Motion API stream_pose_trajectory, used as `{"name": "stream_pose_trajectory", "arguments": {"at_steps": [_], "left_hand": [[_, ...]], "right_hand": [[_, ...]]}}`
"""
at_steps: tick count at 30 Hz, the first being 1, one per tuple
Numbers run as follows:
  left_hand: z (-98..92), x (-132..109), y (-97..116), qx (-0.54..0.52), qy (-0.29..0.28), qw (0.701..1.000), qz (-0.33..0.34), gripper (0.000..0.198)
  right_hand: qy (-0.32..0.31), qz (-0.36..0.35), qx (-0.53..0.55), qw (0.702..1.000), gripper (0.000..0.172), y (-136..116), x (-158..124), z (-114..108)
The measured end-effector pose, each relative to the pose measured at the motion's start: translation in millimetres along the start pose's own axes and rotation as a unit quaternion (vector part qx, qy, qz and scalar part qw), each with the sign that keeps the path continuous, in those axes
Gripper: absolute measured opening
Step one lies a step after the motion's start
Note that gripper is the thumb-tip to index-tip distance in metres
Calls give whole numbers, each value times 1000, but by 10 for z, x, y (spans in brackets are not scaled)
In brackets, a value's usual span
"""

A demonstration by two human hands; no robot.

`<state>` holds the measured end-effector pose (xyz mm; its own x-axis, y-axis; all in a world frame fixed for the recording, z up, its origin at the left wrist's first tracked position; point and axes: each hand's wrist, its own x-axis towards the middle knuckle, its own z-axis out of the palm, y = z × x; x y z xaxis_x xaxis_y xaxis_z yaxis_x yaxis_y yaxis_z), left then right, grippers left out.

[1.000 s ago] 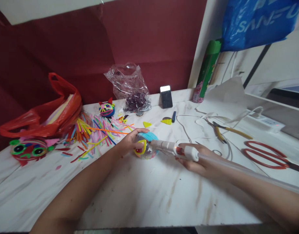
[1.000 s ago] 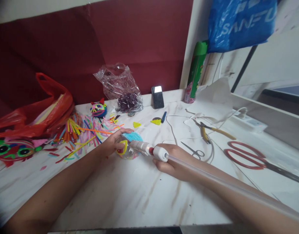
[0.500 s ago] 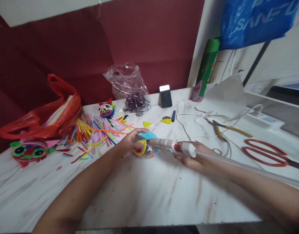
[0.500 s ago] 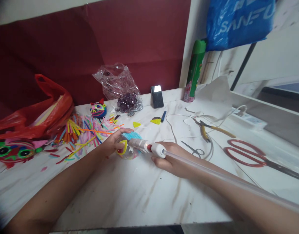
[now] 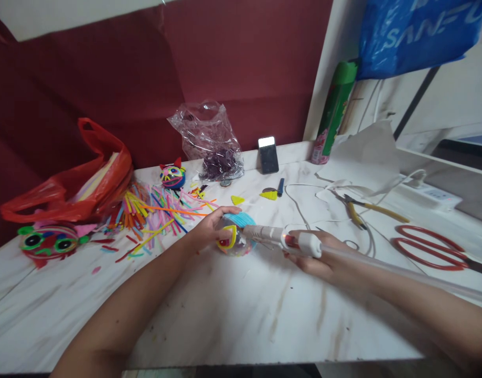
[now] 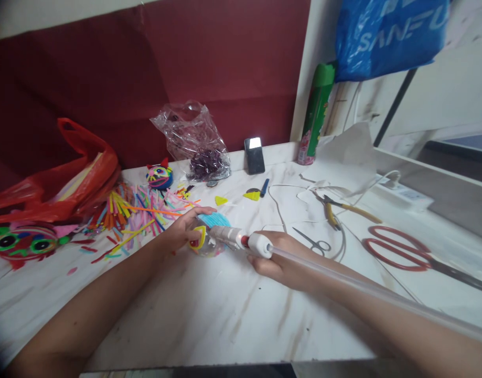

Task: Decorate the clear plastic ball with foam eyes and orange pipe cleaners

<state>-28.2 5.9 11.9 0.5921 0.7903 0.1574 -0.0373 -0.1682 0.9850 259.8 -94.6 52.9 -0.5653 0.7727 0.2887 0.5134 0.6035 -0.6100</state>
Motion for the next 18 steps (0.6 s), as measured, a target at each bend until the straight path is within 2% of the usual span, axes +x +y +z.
{"name": "stream_pose_trajectory", "arguments": {"at_steps": [11,18], "left_hand": [[2,-11,32,15,-4,1000,1,57],[18,-15,34,10,0,1000,5,55]], "right_hand": [[-12,13,3,1000,16,-41,4,-28],[-8,-4,-4,1000,17,-34,8,-29]]}}
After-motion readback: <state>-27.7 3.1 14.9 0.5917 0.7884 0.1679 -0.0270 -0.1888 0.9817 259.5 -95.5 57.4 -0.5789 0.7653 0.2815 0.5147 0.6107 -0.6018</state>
